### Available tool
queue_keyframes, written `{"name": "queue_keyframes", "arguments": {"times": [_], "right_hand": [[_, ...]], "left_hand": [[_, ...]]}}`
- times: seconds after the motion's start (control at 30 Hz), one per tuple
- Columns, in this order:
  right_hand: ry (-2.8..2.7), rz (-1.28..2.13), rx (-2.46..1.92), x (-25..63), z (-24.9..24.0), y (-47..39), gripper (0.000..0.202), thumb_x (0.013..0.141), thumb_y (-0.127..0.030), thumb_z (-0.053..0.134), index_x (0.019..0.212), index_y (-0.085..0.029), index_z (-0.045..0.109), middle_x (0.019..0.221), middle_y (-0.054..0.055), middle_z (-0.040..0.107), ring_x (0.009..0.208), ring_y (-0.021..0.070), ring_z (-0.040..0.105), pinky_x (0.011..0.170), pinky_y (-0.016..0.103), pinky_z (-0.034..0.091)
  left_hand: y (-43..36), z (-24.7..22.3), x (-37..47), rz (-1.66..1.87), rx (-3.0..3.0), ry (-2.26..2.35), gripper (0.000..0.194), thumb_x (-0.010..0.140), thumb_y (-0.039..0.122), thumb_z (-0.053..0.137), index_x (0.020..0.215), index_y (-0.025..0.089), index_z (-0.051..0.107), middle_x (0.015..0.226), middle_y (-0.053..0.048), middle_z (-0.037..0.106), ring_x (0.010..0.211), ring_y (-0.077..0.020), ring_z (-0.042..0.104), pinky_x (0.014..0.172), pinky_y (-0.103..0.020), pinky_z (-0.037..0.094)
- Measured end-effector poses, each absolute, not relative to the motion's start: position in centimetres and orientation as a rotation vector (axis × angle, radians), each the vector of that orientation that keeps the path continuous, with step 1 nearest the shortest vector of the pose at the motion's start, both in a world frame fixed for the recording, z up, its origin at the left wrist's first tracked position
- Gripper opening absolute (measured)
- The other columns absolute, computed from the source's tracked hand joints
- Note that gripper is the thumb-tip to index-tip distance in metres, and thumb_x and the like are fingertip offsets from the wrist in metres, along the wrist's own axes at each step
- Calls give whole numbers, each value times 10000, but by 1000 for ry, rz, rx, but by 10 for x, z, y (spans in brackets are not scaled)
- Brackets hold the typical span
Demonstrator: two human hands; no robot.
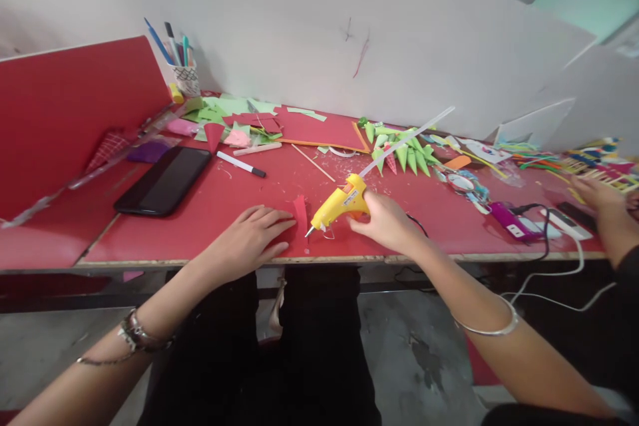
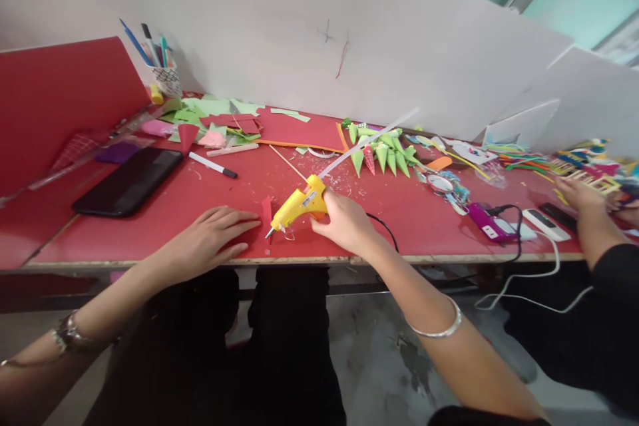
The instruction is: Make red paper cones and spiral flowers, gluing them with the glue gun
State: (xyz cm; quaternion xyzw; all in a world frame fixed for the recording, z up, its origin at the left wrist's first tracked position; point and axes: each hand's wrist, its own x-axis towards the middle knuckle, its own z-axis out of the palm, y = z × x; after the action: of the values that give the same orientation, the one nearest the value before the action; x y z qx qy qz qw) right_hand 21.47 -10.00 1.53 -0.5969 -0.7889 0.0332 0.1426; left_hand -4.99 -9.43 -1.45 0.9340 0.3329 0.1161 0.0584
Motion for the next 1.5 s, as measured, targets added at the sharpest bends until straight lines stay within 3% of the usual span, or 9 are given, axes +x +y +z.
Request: {"name": "queue_keyframes", "arguments": {"times": [0.27, 1.17, 1.5], "right_hand": [[-2426, 12, -1713, 220, 11, -93, 195, 735, -314, 471, 859, -164, 483, 689, 45, 554, 569, 167, 499, 485, 262, 290], [-2448, -10, -1832, 216, 21, -91, 94, 730, -255, 467, 784, -181, 447, 587, 9, 482, 472, 126, 403, 436, 240, 224], [-2446, -94, -1819, 218, 20, -82, 128, 747, -248, 449, 847, -168, 446, 632, 25, 498, 528, 150, 447, 442, 243, 235]], "left_hand": [[-92, -11, -50, 230, 2838, 994, 371, 869, 396, 356, 1223, 323, 442, 1220, -43, 468, 1074, -228, 435, 914, -388, 340], [-92, -15, -49, 339, 2786, 982, 340, 852, 356, 395, 1168, 304, 510, 1191, -47, 482, 1043, -231, 438, 901, -396, 360], [-92, -17, -49, 374, 2796, 961, 326, 851, 351, 393, 1132, 264, 534, 1165, -65, 496, 1027, -231, 447, 883, -395, 372]]}}
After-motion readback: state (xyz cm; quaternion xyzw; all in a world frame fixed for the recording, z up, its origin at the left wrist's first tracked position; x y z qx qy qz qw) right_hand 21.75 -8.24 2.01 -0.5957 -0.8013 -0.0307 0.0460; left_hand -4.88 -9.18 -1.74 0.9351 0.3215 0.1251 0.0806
